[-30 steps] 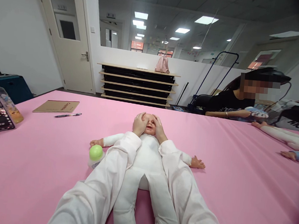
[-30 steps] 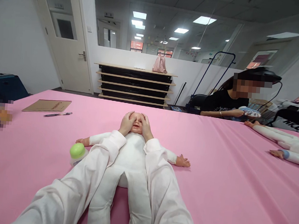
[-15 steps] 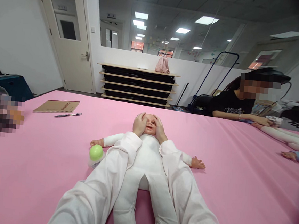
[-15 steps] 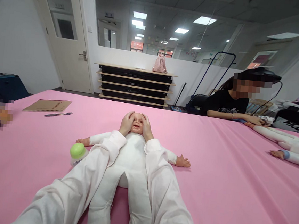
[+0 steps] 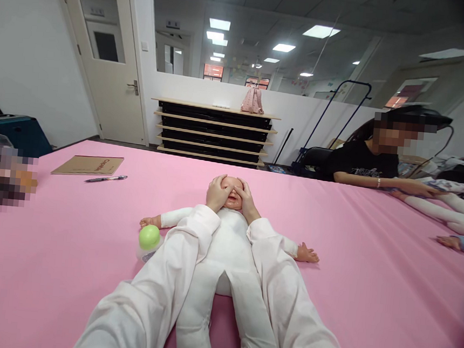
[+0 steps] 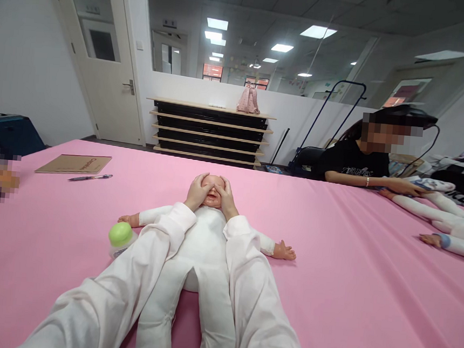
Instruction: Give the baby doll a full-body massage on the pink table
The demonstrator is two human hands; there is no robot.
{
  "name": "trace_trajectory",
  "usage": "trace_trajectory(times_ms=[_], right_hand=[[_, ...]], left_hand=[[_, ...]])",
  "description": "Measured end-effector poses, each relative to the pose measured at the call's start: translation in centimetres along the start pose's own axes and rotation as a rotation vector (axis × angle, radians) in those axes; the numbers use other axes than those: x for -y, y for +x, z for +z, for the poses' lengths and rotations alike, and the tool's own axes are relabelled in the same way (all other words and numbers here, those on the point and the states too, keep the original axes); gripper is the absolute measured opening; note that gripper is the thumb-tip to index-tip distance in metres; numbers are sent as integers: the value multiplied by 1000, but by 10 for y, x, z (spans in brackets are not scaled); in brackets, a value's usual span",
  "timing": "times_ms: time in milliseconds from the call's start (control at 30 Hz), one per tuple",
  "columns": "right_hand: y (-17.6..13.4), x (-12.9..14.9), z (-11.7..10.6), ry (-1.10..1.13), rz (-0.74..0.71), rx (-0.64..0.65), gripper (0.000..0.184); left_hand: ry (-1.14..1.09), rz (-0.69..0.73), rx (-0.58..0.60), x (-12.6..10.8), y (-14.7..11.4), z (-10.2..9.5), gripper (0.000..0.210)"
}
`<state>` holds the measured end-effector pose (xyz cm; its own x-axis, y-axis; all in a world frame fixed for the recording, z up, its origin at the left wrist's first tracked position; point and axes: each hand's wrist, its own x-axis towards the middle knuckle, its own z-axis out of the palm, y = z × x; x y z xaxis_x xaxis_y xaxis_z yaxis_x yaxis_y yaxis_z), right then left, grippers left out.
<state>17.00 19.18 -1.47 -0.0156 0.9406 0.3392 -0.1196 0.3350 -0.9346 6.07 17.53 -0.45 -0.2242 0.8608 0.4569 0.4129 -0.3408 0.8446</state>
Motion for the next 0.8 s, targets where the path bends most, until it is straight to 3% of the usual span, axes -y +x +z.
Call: trace_trajectory(times_ms=[433, 800], right_hand=[[12, -14, -1, 4, -15, -100, 35], [3, -4, -1, 0, 2, -15, 46]], left_hand=[[-112, -110, -15, 2, 3, 3, 41], [-4, -15, 1, 4, 1, 2, 40]])
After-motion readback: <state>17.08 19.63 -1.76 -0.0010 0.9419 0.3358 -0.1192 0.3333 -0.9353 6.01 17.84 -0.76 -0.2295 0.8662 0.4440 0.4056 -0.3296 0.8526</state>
